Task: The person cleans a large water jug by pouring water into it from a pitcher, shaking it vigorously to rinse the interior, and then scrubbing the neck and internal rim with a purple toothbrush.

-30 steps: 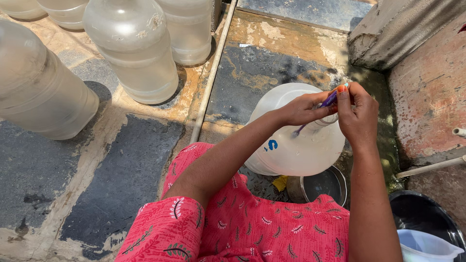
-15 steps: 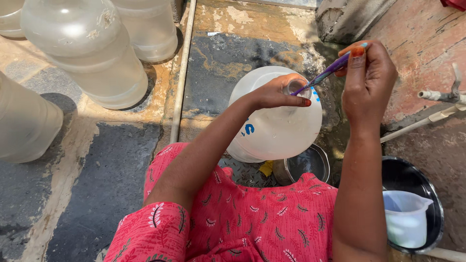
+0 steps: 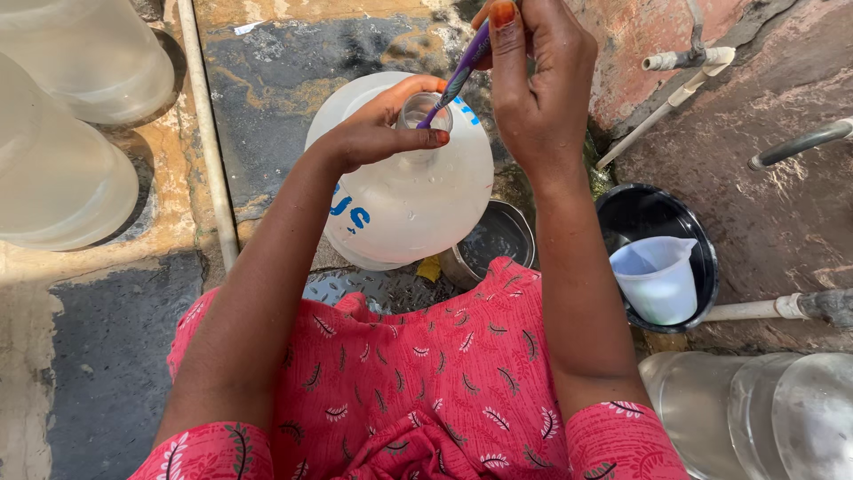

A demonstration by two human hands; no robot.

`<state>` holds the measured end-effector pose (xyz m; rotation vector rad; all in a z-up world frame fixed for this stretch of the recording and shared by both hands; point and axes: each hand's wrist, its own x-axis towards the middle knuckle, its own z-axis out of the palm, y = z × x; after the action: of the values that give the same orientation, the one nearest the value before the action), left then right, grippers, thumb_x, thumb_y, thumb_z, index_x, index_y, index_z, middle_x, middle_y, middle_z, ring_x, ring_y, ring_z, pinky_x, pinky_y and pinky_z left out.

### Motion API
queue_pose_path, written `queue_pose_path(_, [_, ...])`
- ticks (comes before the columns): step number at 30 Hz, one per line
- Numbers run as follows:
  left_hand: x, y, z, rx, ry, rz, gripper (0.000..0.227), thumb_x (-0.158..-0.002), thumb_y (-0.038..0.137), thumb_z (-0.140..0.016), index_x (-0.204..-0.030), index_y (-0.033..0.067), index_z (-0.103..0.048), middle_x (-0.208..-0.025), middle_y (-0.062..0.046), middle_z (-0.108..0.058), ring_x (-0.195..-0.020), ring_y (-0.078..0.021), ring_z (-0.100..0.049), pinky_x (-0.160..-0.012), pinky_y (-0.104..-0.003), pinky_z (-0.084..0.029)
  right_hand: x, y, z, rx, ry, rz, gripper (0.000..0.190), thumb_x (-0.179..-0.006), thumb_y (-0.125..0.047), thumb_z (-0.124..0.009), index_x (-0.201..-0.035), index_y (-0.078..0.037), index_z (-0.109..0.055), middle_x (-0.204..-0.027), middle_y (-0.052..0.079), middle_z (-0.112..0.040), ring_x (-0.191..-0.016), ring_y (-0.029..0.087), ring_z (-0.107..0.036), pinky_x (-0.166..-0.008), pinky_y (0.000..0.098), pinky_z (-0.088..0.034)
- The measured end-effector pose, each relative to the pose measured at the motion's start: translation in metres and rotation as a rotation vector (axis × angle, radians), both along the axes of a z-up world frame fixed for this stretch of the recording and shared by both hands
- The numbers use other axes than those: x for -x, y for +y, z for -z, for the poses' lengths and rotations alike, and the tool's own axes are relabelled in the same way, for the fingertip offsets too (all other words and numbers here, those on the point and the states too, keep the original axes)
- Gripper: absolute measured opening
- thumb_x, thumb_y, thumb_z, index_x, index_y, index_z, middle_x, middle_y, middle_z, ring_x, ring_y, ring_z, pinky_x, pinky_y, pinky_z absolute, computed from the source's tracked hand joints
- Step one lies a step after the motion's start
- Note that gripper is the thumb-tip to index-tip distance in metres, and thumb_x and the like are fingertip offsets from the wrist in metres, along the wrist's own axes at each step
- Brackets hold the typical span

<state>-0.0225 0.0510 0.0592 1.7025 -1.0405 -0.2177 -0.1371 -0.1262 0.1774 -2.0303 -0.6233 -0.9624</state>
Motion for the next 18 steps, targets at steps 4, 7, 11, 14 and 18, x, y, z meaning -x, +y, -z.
queue_pose_path(4, [0.004, 0.001, -0.001, 0.164, 0.380, 0.179, 0.049, -0.097, 0.037, -0.072, -0.139, 0.0163, -0.061, -0.126, 0.002, -0.069, -0.115, -0.0104, -0.065, -0.104, -0.036, -0.052, -0.022, 0.020, 0.021, 0.086, 0.081, 0.148, 0.018, -0.115, -0.014, -0.057, -0.105, 0.000, -0.063, -0.089, 0.010, -0.066, -0.075, 0.014, -0.065, -0.071, 0.0321, -0.054])
queue_pose_path(7, [0.007, -0.002, -0.003, 0.089, 0.369, 0.145, 0.035, -0.104, 0.036, -0.063, -0.130, 0.0139, -0.073, -0.118, 0.001, -0.075, -0.114, -0.0115, -0.065, -0.106, -0.037, -0.050, -0.032, 0.003, 0.029, 0.138, 0.344, 0.218, 0.021, -0.111, -0.021, -0.066, -0.102, -0.002, -0.069, -0.084, 0.012, -0.069, -0.075, 0.020, -0.063, -0.071, 0.0368, -0.053])
queue_pose_path(11, [0.009, 0.003, -0.006, 0.054, 0.266, 0.127, 0.035, -0.104, 0.038, -0.059, -0.127, 0.0156, -0.072, -0.119, 0.002, -0.074, -0.119, -0.0125, -0.066, -0.108, -0.036, -0.049, -0.027, -0.071, 0.025, -0.087, 0.662, -0.386, 0.029, -0.110, -0.033, -0.065, -0.119, -0.006, -0.069, -0.101, 0.012, -0.073, -0.092, 0.022, -0.068, -0.086, 0.0396, -0.054])
queue_pose_path(14, [0.012, 0.004, -0.008, 0.052, 0.261, 0.121, 0.035, -0.104, 0.039, -0.058, -0.126, 0.0158, -0.072, -0.119, 0.002, -0.074, -0.120, -0.0138, -0.067, -0.109, -0.036, -0.050, -0.040, -0.094, 0.050, -0.527, 0.746, -0.280, 0.037, -0.109, -0.039, -0.064, -0.124, -0.006, -0.068, -0.106, 0.012, -0.073, -0.097, 0.022, -0.068, -0.090, 0.0427, -0.052])
queue_pose_path(18, [0.011, 0.003, -0.010, 0.039, 0.272, 0.108, 0.034, -0.102, 0.038, -0.061, -0.125, 0.0159, -0.073, -0.118, 0.000, -0.075, -0.119, -0.0143, -0.068, -0.109, -0.036, -0.051, -0.048, -0.087, 0.084, 0.478, 0.629, 0.672, 0.048, -0.107, -0.048, -0.063, -0.131, -0.006, -0.067, -0.112, 0.012, -0.074, -0.105, 0.022, -0.070, -0.095, 0.0468, -0.049])
